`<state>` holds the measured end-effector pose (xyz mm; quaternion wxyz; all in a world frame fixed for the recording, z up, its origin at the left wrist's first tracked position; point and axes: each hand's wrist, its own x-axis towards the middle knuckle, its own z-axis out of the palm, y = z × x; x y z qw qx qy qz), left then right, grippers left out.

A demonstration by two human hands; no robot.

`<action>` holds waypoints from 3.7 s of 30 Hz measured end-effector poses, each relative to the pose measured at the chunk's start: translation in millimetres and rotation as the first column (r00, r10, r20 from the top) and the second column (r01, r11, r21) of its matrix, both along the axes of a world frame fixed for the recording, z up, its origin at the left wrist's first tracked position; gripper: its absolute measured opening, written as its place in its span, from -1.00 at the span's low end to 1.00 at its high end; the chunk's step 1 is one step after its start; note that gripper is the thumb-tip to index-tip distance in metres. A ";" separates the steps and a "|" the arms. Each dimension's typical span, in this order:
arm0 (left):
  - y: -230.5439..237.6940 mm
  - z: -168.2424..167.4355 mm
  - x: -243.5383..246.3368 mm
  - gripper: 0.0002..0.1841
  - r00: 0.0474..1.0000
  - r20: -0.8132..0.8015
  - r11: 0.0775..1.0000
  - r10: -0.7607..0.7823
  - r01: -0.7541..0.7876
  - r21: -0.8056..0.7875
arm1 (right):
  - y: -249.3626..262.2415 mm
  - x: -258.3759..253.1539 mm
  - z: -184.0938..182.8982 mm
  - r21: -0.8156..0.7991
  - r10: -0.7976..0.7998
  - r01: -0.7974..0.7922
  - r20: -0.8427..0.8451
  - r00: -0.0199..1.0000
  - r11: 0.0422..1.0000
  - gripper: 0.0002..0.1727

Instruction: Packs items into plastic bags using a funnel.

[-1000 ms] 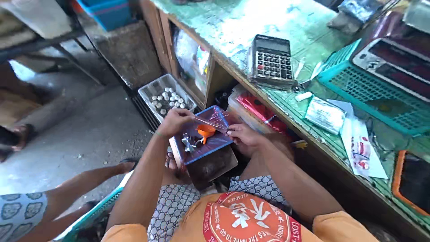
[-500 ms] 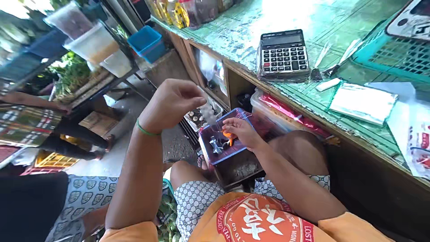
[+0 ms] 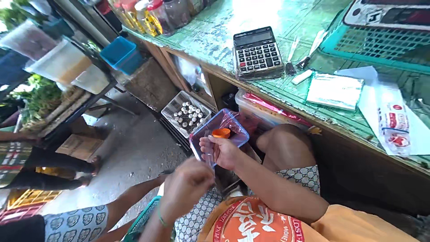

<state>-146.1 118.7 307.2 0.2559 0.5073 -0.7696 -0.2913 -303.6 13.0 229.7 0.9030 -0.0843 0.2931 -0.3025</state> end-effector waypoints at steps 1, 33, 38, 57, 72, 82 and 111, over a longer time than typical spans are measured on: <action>12.1 -21.8 -5.0 -0.93 0.999 -0.031 1.000 0.030 -0.030 -0.004 | 0.8 -3.7 1.0 0.012 -0.007 0.007 -0.016 1.000 1.000 -0.58; -40.8 -67.6 -7.0 -0.85 0.370 -0.669 0.763 0.645 -0.254 0.595 | -1.9 -38.4 1.2 -0.735 -0.094 -0.463 -0.576 0.812 0.495 -0.83; -27.9 -80.8 -7.6 -0.81 0.398 -0.594 0.694 0.699 -0.176 0.698 | -2.3 -48.7 -11.3 -0.722 -0.066 -0.600 -0.656 0.752 0.344 -0.75; -30.4 -85.6 0.9 -0.85 0.416 -0.615 0.734 0.670 -0.251 0.630 | 14.8 -41.6 -37.6 -0.647 0.018 -0.327 -0.436 0.900 0.689 -0.83; -12.8 -155.5 -34.8 -0.74 0.335 -0.685 0.713 0.648 0.052 0.700 | 2.1 -53.4 -23.4 -0.501 -0.176 0.010 -0.284 0.943 0.866 -0.77; -63.7 -104.0 -47.7 -0.93 0.934 -0.227 0.961 0.276 -0.271 0.054 | -2.4 -64.0 -39.3 -0.416 -0.216 -0.833 -0.908 0.359 0.364 -0.72; -70.9 -136.5 -38.7 -0.83 0.875 -0.122 0.852 0.469 -0.484 -0.198 | 20.1 -52.2 -27.6 -0.581 -0.187 -0.172 -0.506 0.842 0.795 -0.73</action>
